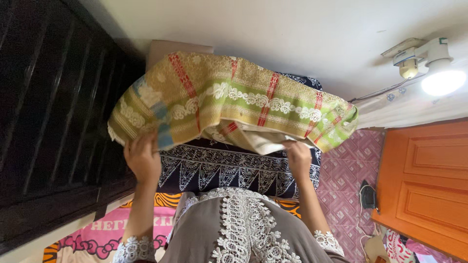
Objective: The person folds a patterned green and beige bedsheet on a bed, then folds two brown pillowcases and places them on top of the folded sheet. Finally, the person folds the entire stack of bedding together.
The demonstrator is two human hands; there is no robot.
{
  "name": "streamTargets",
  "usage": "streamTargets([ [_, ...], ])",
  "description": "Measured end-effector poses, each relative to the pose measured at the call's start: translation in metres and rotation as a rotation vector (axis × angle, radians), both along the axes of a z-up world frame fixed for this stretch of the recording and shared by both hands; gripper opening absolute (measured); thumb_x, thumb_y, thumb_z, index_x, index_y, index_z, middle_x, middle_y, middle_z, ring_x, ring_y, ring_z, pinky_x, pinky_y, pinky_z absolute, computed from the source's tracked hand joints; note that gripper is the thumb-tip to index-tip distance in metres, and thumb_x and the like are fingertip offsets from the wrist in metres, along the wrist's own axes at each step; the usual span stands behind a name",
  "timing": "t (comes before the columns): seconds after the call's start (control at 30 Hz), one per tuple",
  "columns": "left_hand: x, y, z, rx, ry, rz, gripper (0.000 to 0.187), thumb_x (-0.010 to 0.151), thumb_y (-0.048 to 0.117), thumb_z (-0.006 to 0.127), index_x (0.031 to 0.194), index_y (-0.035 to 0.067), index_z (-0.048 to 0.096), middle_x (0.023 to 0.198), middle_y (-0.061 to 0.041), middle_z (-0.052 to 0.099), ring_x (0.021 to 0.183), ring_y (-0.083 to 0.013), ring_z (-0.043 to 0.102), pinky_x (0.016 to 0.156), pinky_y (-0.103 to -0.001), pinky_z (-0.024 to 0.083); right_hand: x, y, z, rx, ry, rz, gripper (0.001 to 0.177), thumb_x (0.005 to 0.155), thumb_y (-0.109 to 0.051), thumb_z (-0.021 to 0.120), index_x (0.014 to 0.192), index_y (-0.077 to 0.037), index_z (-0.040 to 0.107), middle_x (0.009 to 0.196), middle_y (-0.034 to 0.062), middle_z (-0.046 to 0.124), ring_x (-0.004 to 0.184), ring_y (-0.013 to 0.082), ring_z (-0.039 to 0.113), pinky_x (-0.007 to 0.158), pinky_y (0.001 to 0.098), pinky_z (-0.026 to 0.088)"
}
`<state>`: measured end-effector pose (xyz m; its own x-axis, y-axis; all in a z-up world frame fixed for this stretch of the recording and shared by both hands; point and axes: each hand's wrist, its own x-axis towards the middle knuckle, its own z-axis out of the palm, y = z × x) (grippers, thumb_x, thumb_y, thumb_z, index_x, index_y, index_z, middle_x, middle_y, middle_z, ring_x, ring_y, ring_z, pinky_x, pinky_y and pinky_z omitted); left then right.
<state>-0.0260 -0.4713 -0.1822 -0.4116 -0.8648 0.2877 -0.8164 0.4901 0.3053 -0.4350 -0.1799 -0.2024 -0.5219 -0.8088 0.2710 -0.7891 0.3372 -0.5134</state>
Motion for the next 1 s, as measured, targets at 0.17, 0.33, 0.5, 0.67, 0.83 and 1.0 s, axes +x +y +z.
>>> streamTargets([
  [0.17, 0.01, -0.03, 0.082, 0.227, 0.369, -0.009, 0.031, 0.088, -0.002, 0.07, 0.116, 0.01, 0.077, 0.1, -0.009, 0.078, 0.082, -0.0197, 0.075, 0.072, -0.03, 0.056, -0.035, -0.006, 0.041, -0.35, 0.077, -0.319, 0.018, 0.097, 0.007, 0.055, 0.108, 0.005, 0.07, 0.089, 0.0183, 0.067, 0.078, 0.0302, 0.066, 0.074, 0.0399, 0.052],
  [0.33, 0.006, -0.039, 0.201, 0.413, 0.341, -0.273, 0.025, 0.078, 0.002, 0.08, 0.102, 0.009, 0.079, 0.089, -0.009, 0.078, 0.072, -0.0191, 0.071, 0.064, -0.029, 0.053, -0.076, 0.012, 0.087, -0.669, -0.046, -0.45, 0.005, 0.107, 0.001, 0.058, 0.106, 0.0, 0.062, 0.105, 0.0068, 0.056, 0.094, 0.0157, 0.056, 0.079, 0.031, 0.048],
  [0.5, -0.013, -0.049, 0.238, 0.069, 0.076, -0.227, 0.008, 0.099, 0.018, 0.075, 0.103, 0.014, 0.081, 0.097, -0.008, 0.077, 0.08, -0.0247, 0.072, 0.067, -0.034, 0.052, -0.096, 0.049, 0.098, -0.917, -0.301, -0.402, 0.007, 0.099, -0.003, 0.05, 0.094, -0.003, 0.054, 0.092, 0.003, 0.05, 0.086, 0.0124, 0.051, 0.079, 0.0285, 0.046],
  [0.67, -0.056, -0.073, 0.222, -0.174, -0.021, -0.288, 0.012, 0.104, 0.02, 0.073, 0.095, 0.015, 0.079, 0.086, -0.007, 0.074, 0.078, -0.028, 0.069, 0.066, -0.039, 0.049, -0.094, 0.097, 0.049, -0.767, -0.39, -0.371, 0.023, 0.089, -0.011, 0.037, 0.074, -0.002, 0.05, 0.072, 0.0035, 0.045, 0.072, 0.0134, 0.039, 0.069, 0.0278, 0.033],
  [0.83, -0.089, -0.083, 0.23, -0.109, 0.292, -0.345, 0.01, 0.108, 0.01, 0.07, 0.1, 0.004, 0.071, 0.092, -0.009, 0.071, 0.081, -0.0256, 0.068, 0.074, -0.037, 0.049, -0.087, 0.13, 0.015, -0.744, -0.492, -0.466, 0.025, 0.089, -0.012, 0.038, 0.069, 0.0, 0.048, 0.07, 0.0037, 0.043, 0.07, 0.0124, 0.034, 0.067, 0.0287, 0.028],
  [1.0, -0.139, -0.117, 0.236, -0.315, 0.352, -0.301, 0.011, 0.107, 0.011, 0.074, 0.103, 0.002, 0.069, 0.092, -0.009, 0.069, 0.075, -0.0249, 0.066, 0.066, -0.036, 0.046, -0.073, 0.126, 0.04, -0.581, -0.44, -0.458, 0.027, 0.089, -0.012, 0.039, 0.068, 0.002, 0.05, 0.066, 0.0027, 0.044, 0.065, 0.0105, 0.036, 0.062, 0.0275, 0.027],
])
